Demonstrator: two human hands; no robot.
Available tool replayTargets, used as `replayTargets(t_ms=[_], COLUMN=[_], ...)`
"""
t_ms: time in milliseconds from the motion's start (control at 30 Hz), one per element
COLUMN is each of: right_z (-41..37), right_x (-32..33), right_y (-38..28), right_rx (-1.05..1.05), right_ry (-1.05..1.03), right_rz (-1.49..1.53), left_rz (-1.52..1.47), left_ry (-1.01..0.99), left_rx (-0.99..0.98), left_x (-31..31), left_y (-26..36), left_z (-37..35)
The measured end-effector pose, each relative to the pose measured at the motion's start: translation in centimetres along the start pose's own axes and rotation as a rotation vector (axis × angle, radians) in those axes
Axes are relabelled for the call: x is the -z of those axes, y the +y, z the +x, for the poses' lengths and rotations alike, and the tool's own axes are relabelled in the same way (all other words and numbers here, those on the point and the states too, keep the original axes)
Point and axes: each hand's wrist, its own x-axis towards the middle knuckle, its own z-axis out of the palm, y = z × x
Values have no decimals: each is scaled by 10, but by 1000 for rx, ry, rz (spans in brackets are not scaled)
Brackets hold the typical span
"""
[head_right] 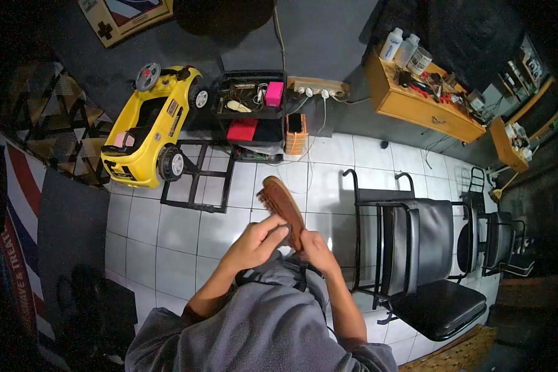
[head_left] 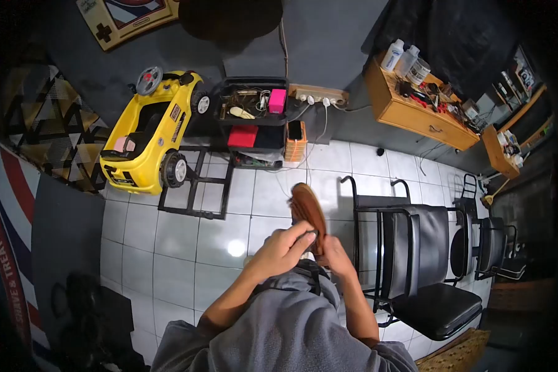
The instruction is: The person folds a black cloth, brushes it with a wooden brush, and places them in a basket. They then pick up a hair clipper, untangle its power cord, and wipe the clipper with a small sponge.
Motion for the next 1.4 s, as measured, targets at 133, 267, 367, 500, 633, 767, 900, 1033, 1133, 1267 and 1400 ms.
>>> replayTargets(t_ms=[133,267,367,500,633,767,900,1033,1133,1267,1400], right_z=[2,-26,-32,-11,-8,11,19,-8,-14,-1,1], right_x=[7,13,23,23,11,0,10,12,26,32,-6], right_y=[67,120,131,67,28,0,45,113,140,83,-9], right_rx=[-314,-573,-578,-503,-317,-144,-396,-633,-638,-488,-261], right_ry=[-93,-72,55,244,45,-91,-177,-197,-78,55,6], right_rz=[-780,-1112,-943,42,564,-25,-671,-1064,-874,26,593], left_rz=[-145,-297,-256,-229,-199,-206,-303,-341,-245,-92,-23], left_ry=[151,313,310,281,206,318,311,305,369,373,268], left_rx=[-46,-77,0,73,0,-75,-133,-89,26,122,1], left_x=[16,13,16,8,2,-2,20,25,25,13,4], left_y=[6,-6,-20,-23,-19,-15,-9,-4,-20,-32,-14], left_z=[-3,-6,-8,-6,0,6,2,2,4,3,9])
